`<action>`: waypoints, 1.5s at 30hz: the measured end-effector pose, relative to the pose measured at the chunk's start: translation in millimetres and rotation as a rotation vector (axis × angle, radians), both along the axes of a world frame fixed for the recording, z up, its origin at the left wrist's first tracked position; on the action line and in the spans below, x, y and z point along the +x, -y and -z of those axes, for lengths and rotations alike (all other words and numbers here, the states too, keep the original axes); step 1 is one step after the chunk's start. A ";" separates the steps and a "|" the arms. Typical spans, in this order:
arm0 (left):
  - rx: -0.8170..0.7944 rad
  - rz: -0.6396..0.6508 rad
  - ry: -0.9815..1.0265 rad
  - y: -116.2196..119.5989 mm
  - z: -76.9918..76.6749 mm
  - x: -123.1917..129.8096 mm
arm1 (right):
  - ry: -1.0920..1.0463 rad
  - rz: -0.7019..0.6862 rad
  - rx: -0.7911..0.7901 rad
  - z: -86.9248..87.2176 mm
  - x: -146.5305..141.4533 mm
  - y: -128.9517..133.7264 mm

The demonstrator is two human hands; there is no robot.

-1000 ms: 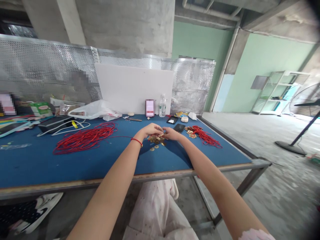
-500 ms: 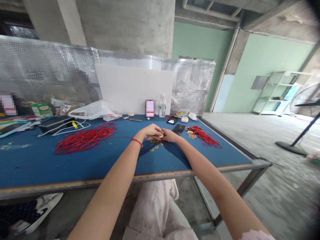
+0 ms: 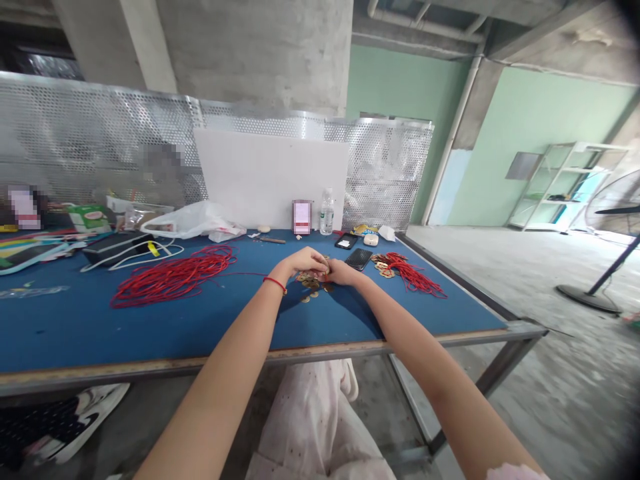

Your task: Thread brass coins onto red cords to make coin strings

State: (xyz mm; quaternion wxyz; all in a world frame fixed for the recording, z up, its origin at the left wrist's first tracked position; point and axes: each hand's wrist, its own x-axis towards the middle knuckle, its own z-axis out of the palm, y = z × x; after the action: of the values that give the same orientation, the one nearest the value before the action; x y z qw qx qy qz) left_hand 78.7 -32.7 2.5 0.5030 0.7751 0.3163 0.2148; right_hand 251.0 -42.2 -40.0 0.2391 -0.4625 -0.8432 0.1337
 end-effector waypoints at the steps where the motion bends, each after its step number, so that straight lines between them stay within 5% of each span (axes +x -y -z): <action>1: -0.004 -0.002 0.012 -0.4 0.5 -0.4 | -0.008 -0.004 -0.018 -0.2 0.0 -0.3; 9: -0.060 -0.148 0.111 -1.1 -0.8 2.0 | -0.100 0.036 -0.041 -6.5 1.9 2.9; 15: -0.047 -0.333 0.226 -0.2 -1.8 3.4 | -0.417 0.206 0.108 -17.2 11.5 -0.2; 21: -0.084 -0.410 0.310 -0.3 -1.8 4.2 | -0.626 0.182 0.014 -23.6 12.3 2.3; 38: -0.082 -0.316 0.376 3.3 -3.6 6.8 | -0.597 0.098 -0.001 -23.3 6.5 7.2; 45: -0.080 -0.320 0.377 3.8 -4.8 8.0 | -0.739 0.150 0.016 -27.5 8.8 9.5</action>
State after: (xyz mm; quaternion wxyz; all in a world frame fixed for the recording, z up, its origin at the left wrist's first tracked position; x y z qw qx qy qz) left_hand 86.6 -36.6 7.3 0.5430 0.6410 0.3438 0.4197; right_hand 259.8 -51.7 -12.6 0.5400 -0.4416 -0.6648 0.2671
